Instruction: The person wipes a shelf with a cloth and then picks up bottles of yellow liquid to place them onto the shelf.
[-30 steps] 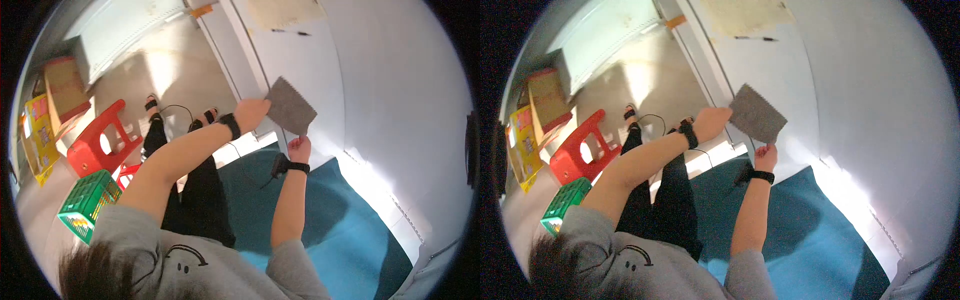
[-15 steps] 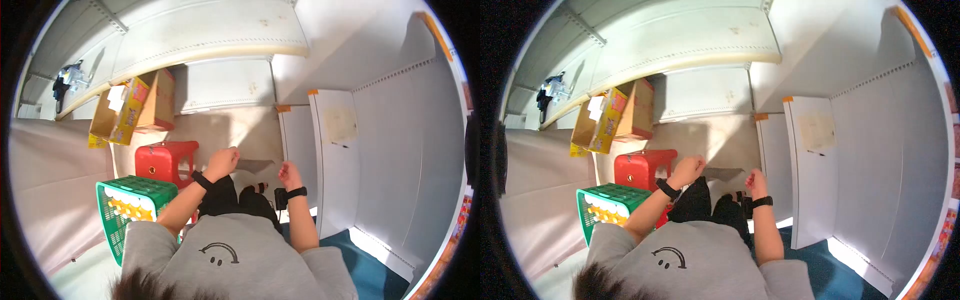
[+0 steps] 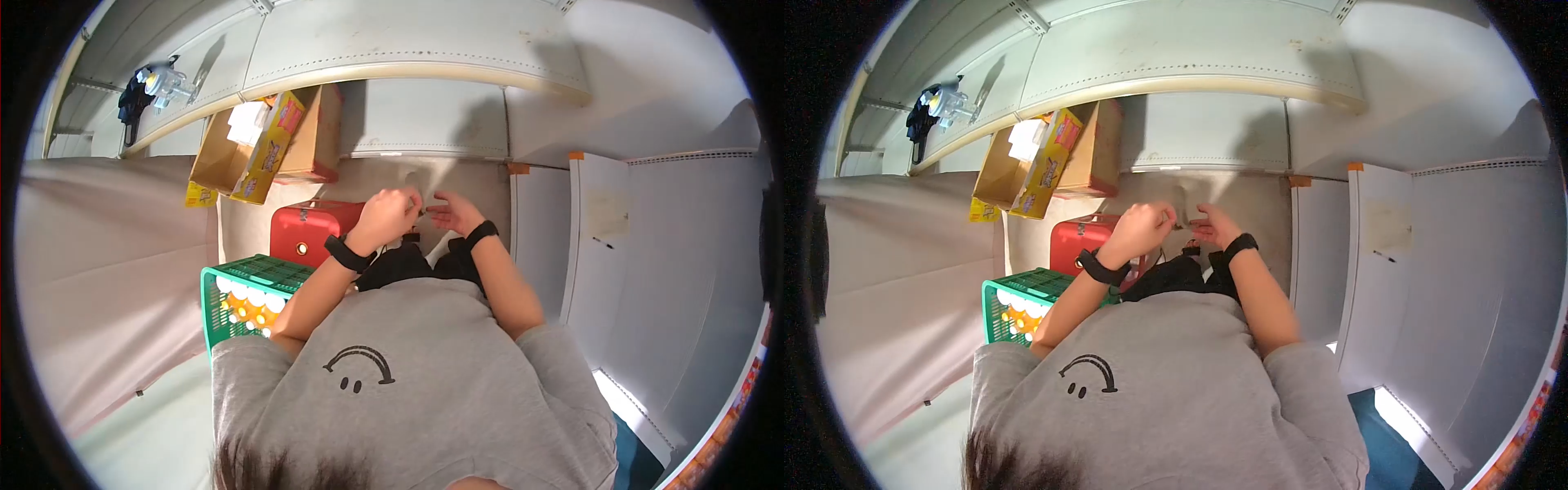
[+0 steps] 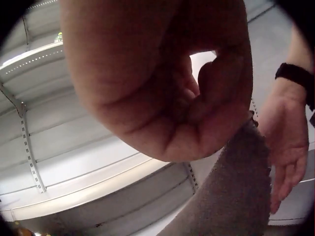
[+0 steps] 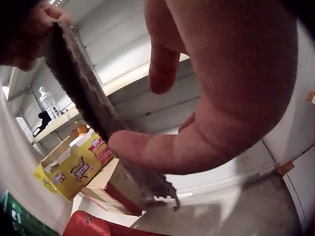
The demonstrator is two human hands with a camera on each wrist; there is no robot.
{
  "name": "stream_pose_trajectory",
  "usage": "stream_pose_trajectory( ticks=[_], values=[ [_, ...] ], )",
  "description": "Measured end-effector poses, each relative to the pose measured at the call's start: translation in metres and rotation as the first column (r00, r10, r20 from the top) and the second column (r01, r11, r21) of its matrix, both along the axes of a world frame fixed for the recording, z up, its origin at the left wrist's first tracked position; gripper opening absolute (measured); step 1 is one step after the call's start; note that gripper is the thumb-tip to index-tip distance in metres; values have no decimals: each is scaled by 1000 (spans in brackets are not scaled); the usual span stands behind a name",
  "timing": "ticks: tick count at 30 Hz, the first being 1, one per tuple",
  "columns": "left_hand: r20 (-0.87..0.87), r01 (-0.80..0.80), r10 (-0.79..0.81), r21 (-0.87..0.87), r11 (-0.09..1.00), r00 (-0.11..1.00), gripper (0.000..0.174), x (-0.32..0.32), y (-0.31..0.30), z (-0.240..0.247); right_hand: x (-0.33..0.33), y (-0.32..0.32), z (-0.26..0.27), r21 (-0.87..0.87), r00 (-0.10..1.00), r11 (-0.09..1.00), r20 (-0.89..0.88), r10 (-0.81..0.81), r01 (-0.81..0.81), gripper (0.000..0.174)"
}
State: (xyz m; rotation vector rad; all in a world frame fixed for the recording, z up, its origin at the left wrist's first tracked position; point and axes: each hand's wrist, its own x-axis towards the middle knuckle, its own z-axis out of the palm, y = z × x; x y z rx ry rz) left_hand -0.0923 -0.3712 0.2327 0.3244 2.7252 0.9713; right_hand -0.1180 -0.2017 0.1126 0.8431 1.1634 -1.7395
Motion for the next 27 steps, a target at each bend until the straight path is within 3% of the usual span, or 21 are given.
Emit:
stream_pose_trajectory(
  ticks=[2,4,6,10,12,14,16,18,22,23,26,27],
  values=[
    [47,-24,22,35,999,999,8,-4,-6,4,-6,-1,-6,-31,995,994,-20,103,-103,38],
    [-39,-37,41,81,996,998,7,-7,-10,0,-13,-4,-3,5,996,996,-28,88,-88,33],
    [-17,-101,103,95,990,995,7,-14,-11,-1,-25,-6,6,197,984,973,-105,143,-120,32],
    [8,-149,149,112,983,989,8,-47,-5,-4,-64,7,35,283,945,955,-279,173,-91,26],
    [-89,-103,106,42,994,990,8,-82,2,-6,-102,24,42,324,877,936,-398,269,-140,25],
    [-118,-102,99,-19,995,988,11,-128,13,5,-146,40,63,404,793,909,-517,322,-106,24],
    [-271,-117,88,-92,989,959,11,-179,25,23,-193,57,100,481,685,877,-636,357,-10,22],
    [-402,-74,48,-51,996,914,11,-231,36,43,-242,76,138,428,586,900,-751,304,81,21],
    [-592,-154,100,-40,987,800,10,-292,64,93,-294,102,199,383,324,881,-901,290,276,20],
    [-669,-187,137,-3,982,731,10,-300,70,98,-302,107,204,331,226,871,-938,263,363,20],
    [-730,-241,163,-3,971,664,9,-315,85,71,-318,125,179,350,196,853,-935,295,387,19],
    [-673,-238,149,-41,970,725,12,-317,89,57,-322,130,161,353,196,855,-934,298,380,19]
  ],
)
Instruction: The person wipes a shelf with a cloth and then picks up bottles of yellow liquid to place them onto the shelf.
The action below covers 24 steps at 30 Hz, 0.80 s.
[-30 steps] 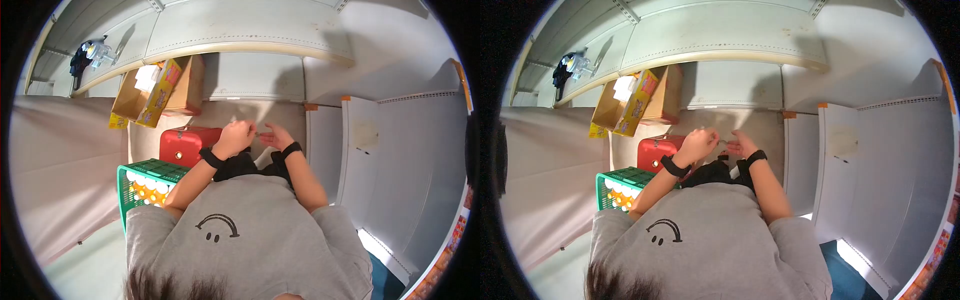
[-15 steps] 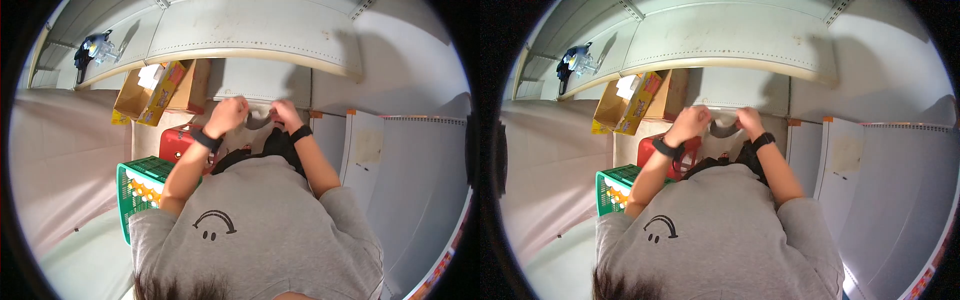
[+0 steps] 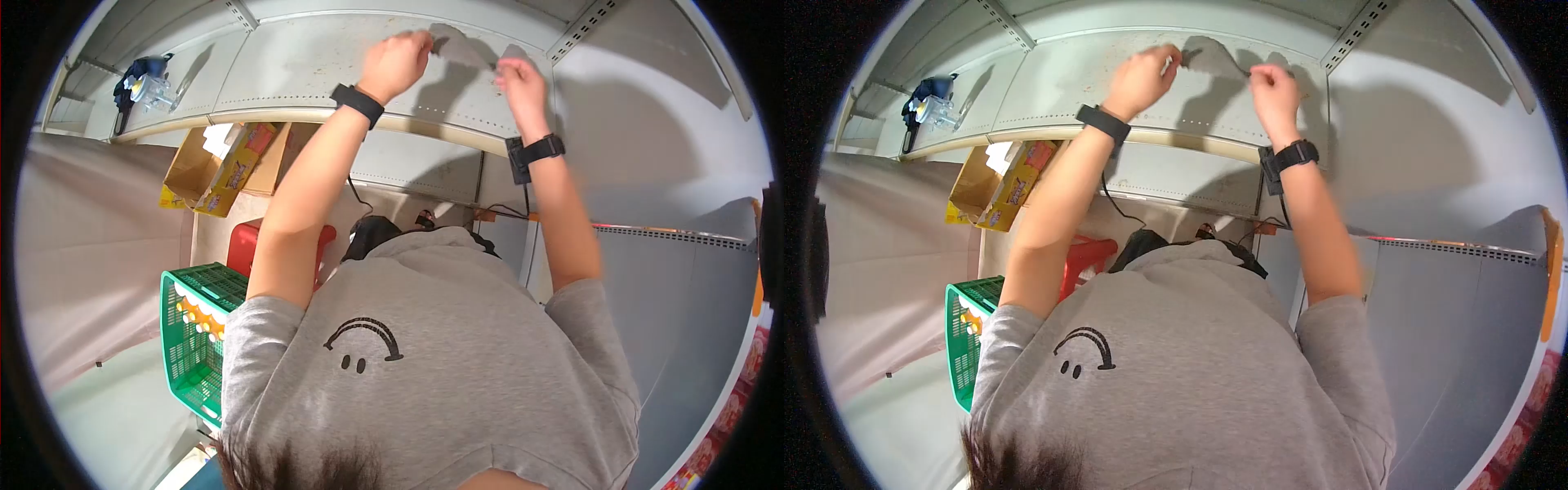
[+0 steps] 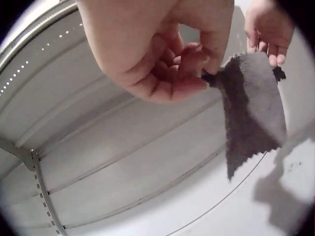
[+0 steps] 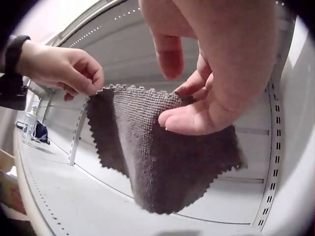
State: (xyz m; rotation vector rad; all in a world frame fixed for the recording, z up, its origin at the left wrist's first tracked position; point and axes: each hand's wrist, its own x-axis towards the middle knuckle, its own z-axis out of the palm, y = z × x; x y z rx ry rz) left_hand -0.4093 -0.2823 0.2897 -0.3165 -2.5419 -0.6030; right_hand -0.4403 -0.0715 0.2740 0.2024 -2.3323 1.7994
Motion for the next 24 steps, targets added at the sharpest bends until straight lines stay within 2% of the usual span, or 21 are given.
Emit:
stream_pose_trajectory(
  ticks=[1,2,3,4,5,7,8,9,11,13,15,16,17,19,22,24],
  values=[
    [4,-4,4,-1,1000,1000,12,-3,1,-19,-4,4,-23,52,997,999,82,-13,9,19],
    [124,14,-3,-91,996,992,14,-5,1,-41,-6,7,-49,103,986,995,164,-32,15,18],
    [242,46,-2,-179,983,970,16,-5,2,-62,-11,12,-79,209,990,978,142,-24,-6,19],
    [298,54,13,-216,975,955,17,-2,4,-79,-3,13,-90,216,974,976,221,-54,5,20],
    [346,63,28,-251,966,938,19,2,6,-92,4,15,-97,213,974,977,219,-58,11,20],
    [322,86,-7,-231,969,947,18,14,10,-104,14,20,-104,313,962,947,228,-150,73,20],
    [272,94,-52,-145,985,961,14,21,12,-106,17,24,-108,311,959,947,233,-160,82,20],
    [277,108,-64,-146,983,959,14,26,13,-101,20,29,-110,285,955,955,250,-160,85,20],
    [268,152,-102,-173,973,958,9,36,14,-75,26,37,-110,259,947,960,270,-175,103,20],
    [329,237,-152,-236,942,932,6,49,16,-27,29,41,-102,293,944,950,268,-191,109,20],
    [315,383,-286,-311,870,905,3,61,13,22,29,43,-105,236,951,963,244,-188,130,19],
    [249,424,-360,-289,859,899,3,68,14,51,30,43,-107,175,962,976,216,-168,131,18],
    [176,462,-429,-266,846,886,5,75,15,83,30,43,-108,189,959,971,213,-187,147,18],
    [106,453,-448,-371,811,888,10,91,16,143,29,40,-111,170,970,975,170,-173,144,18],
    [-94,431,-464,-246,868,881,7,118,12,192,30,30,-126,167,955,973,223,-195,160,18],
    [-170,484,-498,-121,867,850,8,133,9,202,34,20,-128,201,956,970,227,-185,139,18]
  ],
)
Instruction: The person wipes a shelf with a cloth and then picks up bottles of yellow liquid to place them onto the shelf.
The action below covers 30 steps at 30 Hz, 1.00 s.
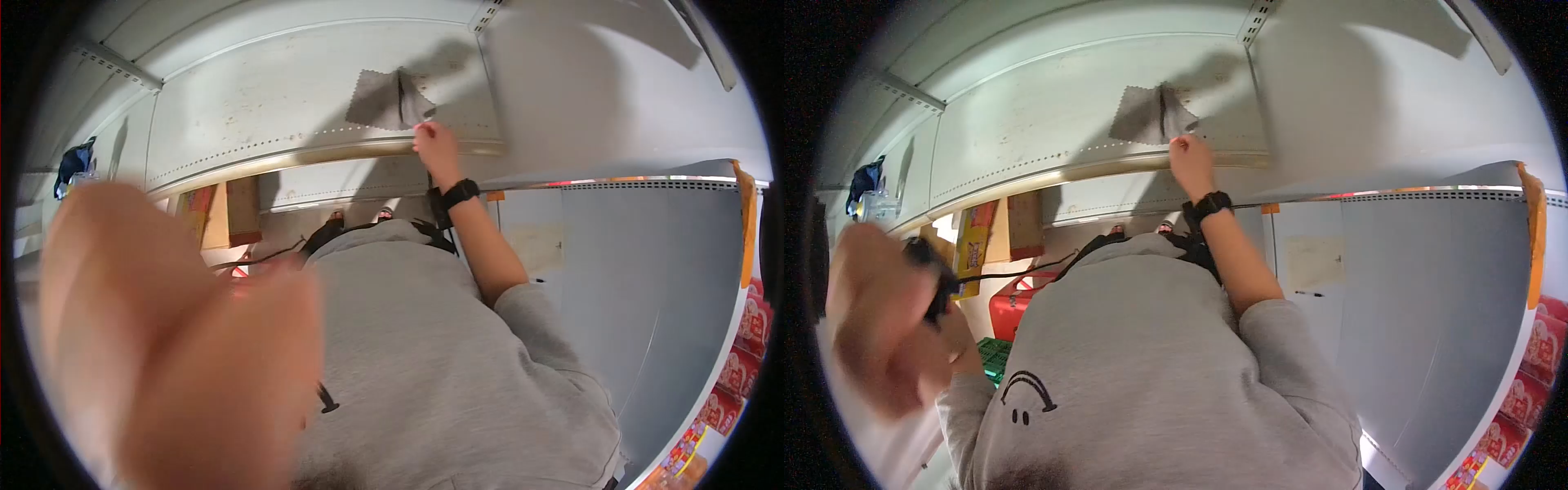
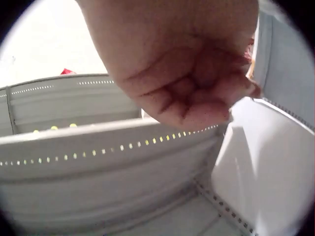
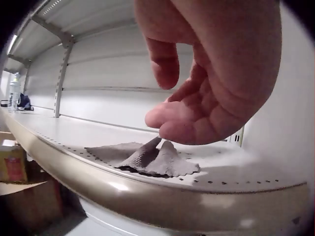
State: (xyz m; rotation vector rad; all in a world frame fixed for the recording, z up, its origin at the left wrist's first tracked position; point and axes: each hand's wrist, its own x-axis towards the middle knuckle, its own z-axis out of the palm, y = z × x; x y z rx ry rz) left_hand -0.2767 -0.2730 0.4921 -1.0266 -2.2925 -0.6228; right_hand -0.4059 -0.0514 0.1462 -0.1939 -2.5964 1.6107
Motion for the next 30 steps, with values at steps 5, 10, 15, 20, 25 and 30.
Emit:
stream_pose_trajectory(
  ticks=[5,10,15,20,25,30],
  values=[
    [68,114,-130,193,975,989,8,33,-22,6,5,-13,-3,12,999,1000,23,26,-26,18],
    [101,138,-172,284,949,980,9,42,-30,-9,9,-6,-4,-21,989,998,142,-48,52,23],
    [133,135,-184,313,940,974,10,44,-39,-14,13,-1,-27,-48,982,993,161,-99,108,23],
    [144,139,-195,327,935,970,11,40,-49,-14,17,-1,-20,69,989,996,129,-73,64,17],
    [173,74,-123,266,961,977,13,1,-32,-31,3,1,-29,10,975,987,158,-157,158,21],
    [519,-73,-20,158,985,855,23,-100,-14,-144,-7,-8,26,200,935,957,242,-258,212,27]
  ],
)
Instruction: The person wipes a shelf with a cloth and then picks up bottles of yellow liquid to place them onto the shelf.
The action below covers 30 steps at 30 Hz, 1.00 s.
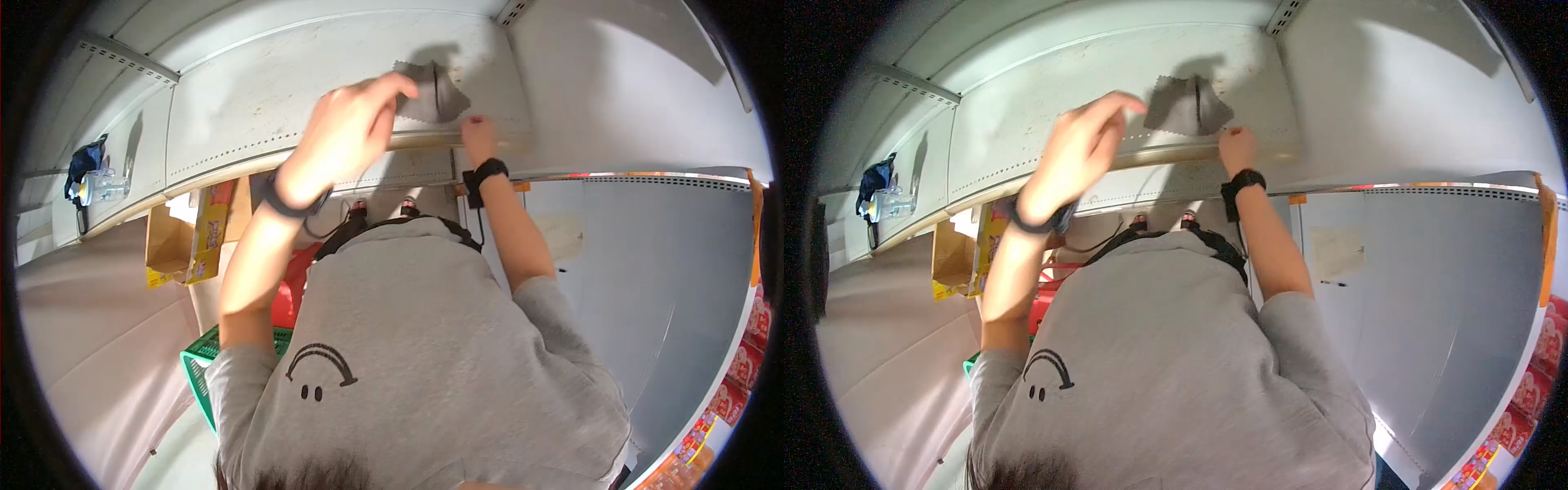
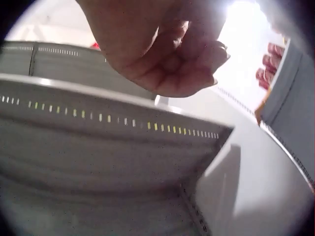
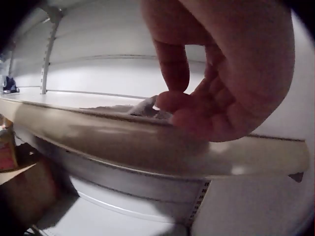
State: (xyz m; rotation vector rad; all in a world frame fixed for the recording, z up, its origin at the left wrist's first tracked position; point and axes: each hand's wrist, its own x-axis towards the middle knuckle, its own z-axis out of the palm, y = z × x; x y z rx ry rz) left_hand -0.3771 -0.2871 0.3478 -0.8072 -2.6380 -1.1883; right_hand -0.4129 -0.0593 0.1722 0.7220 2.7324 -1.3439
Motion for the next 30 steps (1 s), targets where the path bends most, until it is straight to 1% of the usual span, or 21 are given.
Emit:
stream_pose_trajectory(
  ticks=[1,2,3,4,5,6,7,8,9,10,12,16,18,20,22,24,28,30],
  values=[
    [-23,-59,58,-40,997,998,22,-19,1,-40,-3,3,-3,-10,1000,1000,3,1,-1,27],
    [-27,-104,101,-134,985,994,24,-31,1,-74,-10,6,-5,34,1000,999,16,5,-6,28],
    [-22,-114,112,-192,975,994,23,-38,3,-102,-17,9,-6,80,1000,997,26,7,-9,29],
    [-17,-123,122,-247,961,992,22,-43,5,-123,-23,12,-8,73,1000,997,25,10,-12,29],
    [-15,-125,125,-253,959,992,22,-48,8,-138,-28,15,-10,105,998,994,58,35,-41,30],
    [61,-128,154,-313,941,986,21,-52,11,-150,-31,18,-12,138,994,988,94,59,-72,31],
    [135,-126,188,-371,920,973,21,-53,15,-158,-32,21,-13,134,993,988,97,64,-77,31],
    [134,-130,192,-375,918,972,21,-55,18,-166,-35,23,-14,186,991,977,109,84,-103,31],
    [158,-146,221,-388,910,962,20,-58,22,-169,-39,24,-14,238,988,963,119,103,-129,32],
    [184,-161,251,-401,902,950,20,-60,25,-172,-43,25,-15,235,987,963,117,107,-132,32],
    [202,-189,285,-392,900,937,20,-65,28,-177,-50,25,-17,300,993,947,60,103,-116,31],
    [221,-225,337,-413,882,915,21,-77,33,-191,-58,24,-26,306,995,947,6,100,-97,29],
    [219,-241,353,-413,878,910,21,-81,32,-196,-63,23,-26,305,972,932,184,145,-197,27],
    [256,-273,391,-397,876,884,19,-84,33,-201,-63,19,-23,318,974,926,161,157,-202,26],
    [263,-278,395,-390,878,880,18,-85,34,-202,-63,15,-22,334,975,919,146,167,-208,26],
    [271,-285,402,-382,879,875,18,-87,34,-203,-66,14,-22,320,949,905,231,215,-282,26],
    [252,-282,416,-435,855,874,16,-84,29,-200,-61,10,-17,304,934,893,241,265,-332,26],
    [250,-281,424,-456,844,870,14,-78,23,-198,-58,5,-15,330,942,889,219,256,-318,27]
  ],
)
